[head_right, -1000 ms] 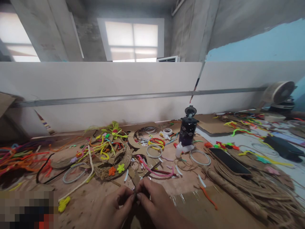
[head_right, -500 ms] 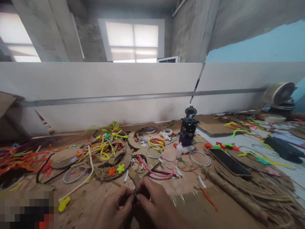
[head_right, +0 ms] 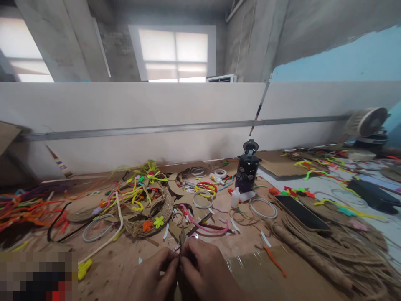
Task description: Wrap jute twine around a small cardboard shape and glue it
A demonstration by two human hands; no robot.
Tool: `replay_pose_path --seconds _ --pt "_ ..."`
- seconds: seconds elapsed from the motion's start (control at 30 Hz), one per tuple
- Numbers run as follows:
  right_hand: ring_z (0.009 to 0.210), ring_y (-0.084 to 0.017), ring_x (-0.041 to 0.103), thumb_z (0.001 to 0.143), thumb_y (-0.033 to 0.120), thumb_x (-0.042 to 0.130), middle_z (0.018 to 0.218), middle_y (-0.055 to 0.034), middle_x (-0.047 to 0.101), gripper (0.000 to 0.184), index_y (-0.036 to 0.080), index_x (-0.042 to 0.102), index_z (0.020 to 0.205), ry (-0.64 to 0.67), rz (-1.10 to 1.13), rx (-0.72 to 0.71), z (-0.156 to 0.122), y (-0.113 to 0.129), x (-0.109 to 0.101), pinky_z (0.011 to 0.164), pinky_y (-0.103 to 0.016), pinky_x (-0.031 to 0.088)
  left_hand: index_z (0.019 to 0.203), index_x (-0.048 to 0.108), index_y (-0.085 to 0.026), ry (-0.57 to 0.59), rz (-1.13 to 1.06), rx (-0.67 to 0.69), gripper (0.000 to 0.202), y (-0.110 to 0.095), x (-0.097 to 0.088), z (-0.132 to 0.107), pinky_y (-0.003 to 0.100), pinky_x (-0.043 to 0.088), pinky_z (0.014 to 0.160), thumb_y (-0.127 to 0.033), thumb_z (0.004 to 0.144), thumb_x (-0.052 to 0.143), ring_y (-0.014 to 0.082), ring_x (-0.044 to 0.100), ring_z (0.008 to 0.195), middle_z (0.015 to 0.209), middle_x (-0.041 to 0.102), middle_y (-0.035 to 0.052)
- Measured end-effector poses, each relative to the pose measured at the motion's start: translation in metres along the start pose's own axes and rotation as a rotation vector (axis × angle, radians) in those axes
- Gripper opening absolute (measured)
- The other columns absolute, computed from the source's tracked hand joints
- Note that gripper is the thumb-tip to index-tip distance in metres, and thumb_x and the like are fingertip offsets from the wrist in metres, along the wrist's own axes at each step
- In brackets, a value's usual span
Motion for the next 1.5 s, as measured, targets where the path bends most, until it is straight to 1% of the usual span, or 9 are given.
replay_pose_path --seconds 0.27,0.47,0.6,0.73,0.93,1.03,1.17,1.33,1.5 --pt "0.070 -0.017 0.050 0.084 0.027 0.053 0.075 -0.0010 0.060 0.009 0.020 0.055 0.079 0.047 0.109 0.065 0.0034 0.0012 -0.0001 0.063 -0.026 0.035 0.085 0.073 -0.022 -0.013 0.047 0.045 0.029 0.0060 0.0054 -0.0010 0.027 0.048 0.066 -0.031 0.092 0.047 0.0241 0.072 0.079 0.083 0.078 0.0096" --pt "0.070 -0.017 0.049 0.083 0.034 0.054 0.075 -0.0007 0.057 0.015 0.020 0.053 0.078 0.064 0.243 0.112 0.0022 0.0039 -0.0008 0.061 -0.026 0.036 0.078 0.070 -0.023 -0.027 -0.024 0.028 0.024 0.0034 0.0041 -0.0005 0.023 0.047 0.063 -0.029 0.091 0.050 0.0206 0.070 0.071 0.075 0.076 0.0055" --pt "0.070 -0.018 0.053 0.083 0.031 0.055 0.075 -0.0024 0.063 0.013 0.019 0.058 0.079 0.027 0.151 0.086 0.0026 0.0036 -0.0030 0.062 -0.027 0.036 0.077 0.068 -0.023 -0.047 -0.069 0.031 0.024 0.0035 0.0031 0.0005 0.023 0.047 0.063 -0.027 0.091 0.049 0.0192 0.071 0.069 0.074 0.076 0.0036" --pt "0.072 -0.019 0.058 0.085 0.026 0.056 0.079 -0.0038 0.069 0.011 0.019 0.065 0.084 0.003 0.045 0.007 0.0019 0.0035 -0.0022 0.065 -0.027 0.038 0.078 0.067 -0.023 -0.078 0.005 0.069 0.025 0.0036 0.0016 0.0002 0.023 0.047 0.065 -0.026 0.093 0.047 0.0191 0.072 0.071 0.076 0.077 0.0041" --pt "0.072 -0.018 0.058 0.087 0.025 0.055 0.079 -0.0030 0.069 0.014 0.019 0.067 0.084 -0.003 0.058 -0.011 0.0022 0.0033 -0.0002 0.064 -0.026 0.039 0.081 0.069 -0.024 -0.136 0.159 0.131 0.026 0.0005 0.0017 -0.0038 0.025 0.047 0.065 -0.023 0.094 0.047 0.0205 0.074 0.073 0.079 0.079 0.0053" --pt "0.071 -0.018 0.059 0.086 0.024 0.056 0.078 -0.0028 0.070 0.013 0.018 0.068 0.084 0.005 0.077 0.009 0.0027 0.0018 0.0007 0.064 -0.025 0.039 0.083 0.071 -0.025 -0.134 0.226 0.146 0.025 -0.0009 0.0020 -0.0054 0.026 0.045 0.064 -0.022 0.094 0.048 0.0213 0.074 0.072 0.081 0.080 0.0059" --pt "0.069 -0.017 0.057 0.087 0.027 0.058 0.074 -0.0017 0.067 0.014 0.018 0.067 0.081 0.007 0.127 0.047 0.0034 0.0005 0.0020 0.062 -0.025 0.038 0.085 0.073 -0.025 -0.129 0.306 0.179 0.026 -0.0025 0.0011 -0.0062 0.029 0.044 0.066 -0.025 0.094 0.048 0.0242 0.074 0.073 0.080 0.079 0.0080" --pt "0.068 -0.017 0.056 0.086 0.032 0.058 0.073 -0.0019 0.066 0.018 0.018 0.066 0.079 0.012 0.172 0.072 0.0036 0.0004 0.0032 0.061 -0.025 0.038 0.082 0.073 -0.027 -0.141 0.267 0.144 0.022 -0.0016 0.0026 -0.0065 0.029 0.044 0.064 -0.027 0.092 0.053 0.0234 0.072 0.068 0.074 0.078 0.0065" --pt "0.067 -0.016 0.052 0.080 0.030 0.055 0.069 -0.0002 0.061 0.013 0.019 0.060 0.074 0.001 0.212 0.094 0.0025 0.0005 0.0048 0.060 -0.025 0.037 0.084 0.073 -0.025 -0.137 0.321 0.172 0.025 0.0018 0.0090 -0.0067 0.030 0.044 0.064 -0.024 0.094 0.051 0.0251 0.074 0.071 0.078 0.078 0.0083"
Point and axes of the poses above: each hand's wrist, its own z-axis towards the middle knuckle, its own x-axis out of the palm, y = z × x, the point moved 2 cm from there along z, towards the middle knuckle
